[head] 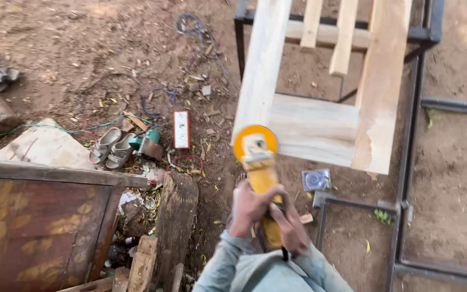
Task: Sand the surface of a wooden door frame using an angle grinder with a sanding disc.
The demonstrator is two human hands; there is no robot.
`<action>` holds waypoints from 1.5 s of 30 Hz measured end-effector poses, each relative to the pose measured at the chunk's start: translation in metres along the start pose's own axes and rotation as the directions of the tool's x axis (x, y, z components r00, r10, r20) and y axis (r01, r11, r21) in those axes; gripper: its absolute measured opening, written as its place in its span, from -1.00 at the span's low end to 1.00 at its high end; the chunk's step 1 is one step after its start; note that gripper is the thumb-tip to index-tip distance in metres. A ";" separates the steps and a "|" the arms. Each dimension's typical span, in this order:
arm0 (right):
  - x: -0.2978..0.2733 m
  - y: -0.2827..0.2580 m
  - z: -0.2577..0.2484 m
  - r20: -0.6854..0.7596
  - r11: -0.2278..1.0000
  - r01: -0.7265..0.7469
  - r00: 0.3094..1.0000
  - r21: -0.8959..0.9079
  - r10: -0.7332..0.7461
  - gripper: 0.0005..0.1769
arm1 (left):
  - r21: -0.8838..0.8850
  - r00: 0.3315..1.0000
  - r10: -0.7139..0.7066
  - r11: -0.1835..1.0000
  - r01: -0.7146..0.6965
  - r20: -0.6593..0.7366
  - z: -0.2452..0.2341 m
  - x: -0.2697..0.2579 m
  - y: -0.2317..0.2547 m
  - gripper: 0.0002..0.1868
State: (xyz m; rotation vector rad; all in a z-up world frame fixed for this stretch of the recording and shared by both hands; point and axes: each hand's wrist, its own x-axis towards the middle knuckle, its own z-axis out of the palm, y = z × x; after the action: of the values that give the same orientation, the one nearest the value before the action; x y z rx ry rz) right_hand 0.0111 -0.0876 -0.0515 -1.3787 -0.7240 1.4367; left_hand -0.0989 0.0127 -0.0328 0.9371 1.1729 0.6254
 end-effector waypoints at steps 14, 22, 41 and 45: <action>-0.030 0.016 -0.051 -0.102 0.972 0.002 0.995 0.233 0.023 -0.39 | 0.129 0.994 0.043 0.990 -0.055 0.099 0.060 -0.008 0.001 -0.65; -0.071 0.027 -0.105 -0.345 0.964 0.056 0.938 0.260 0.039 -0.36 | 0.267 0.967 0.011 0.960 -0.081 0.254 0.123 -0.011 -0.013 -0.50; -0.037 0.015 -0.079 -0.204 0.972 -0.030 0.976 0.233 0.079 -0.45 | 0.217 0.997 -0.013 0.976 -0.005 0.082 0.086 -0.006 -0.004 -0.59; -0.048 0.008 -0.088 -0.215 0.980 -0.028 0.974 0.197 0.071 -0.43 | 0.168 0.994 -0.016 0.986 -0.002 0.108 0.103 -0.008 -0.006 -0.58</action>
State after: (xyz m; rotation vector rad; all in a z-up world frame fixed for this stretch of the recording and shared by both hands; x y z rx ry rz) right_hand 0.0883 -0.1520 -0.0565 -1.3850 -0.3990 1.3277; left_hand -0.0038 -0.0260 -0.0237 1.0958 1.1433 0.4685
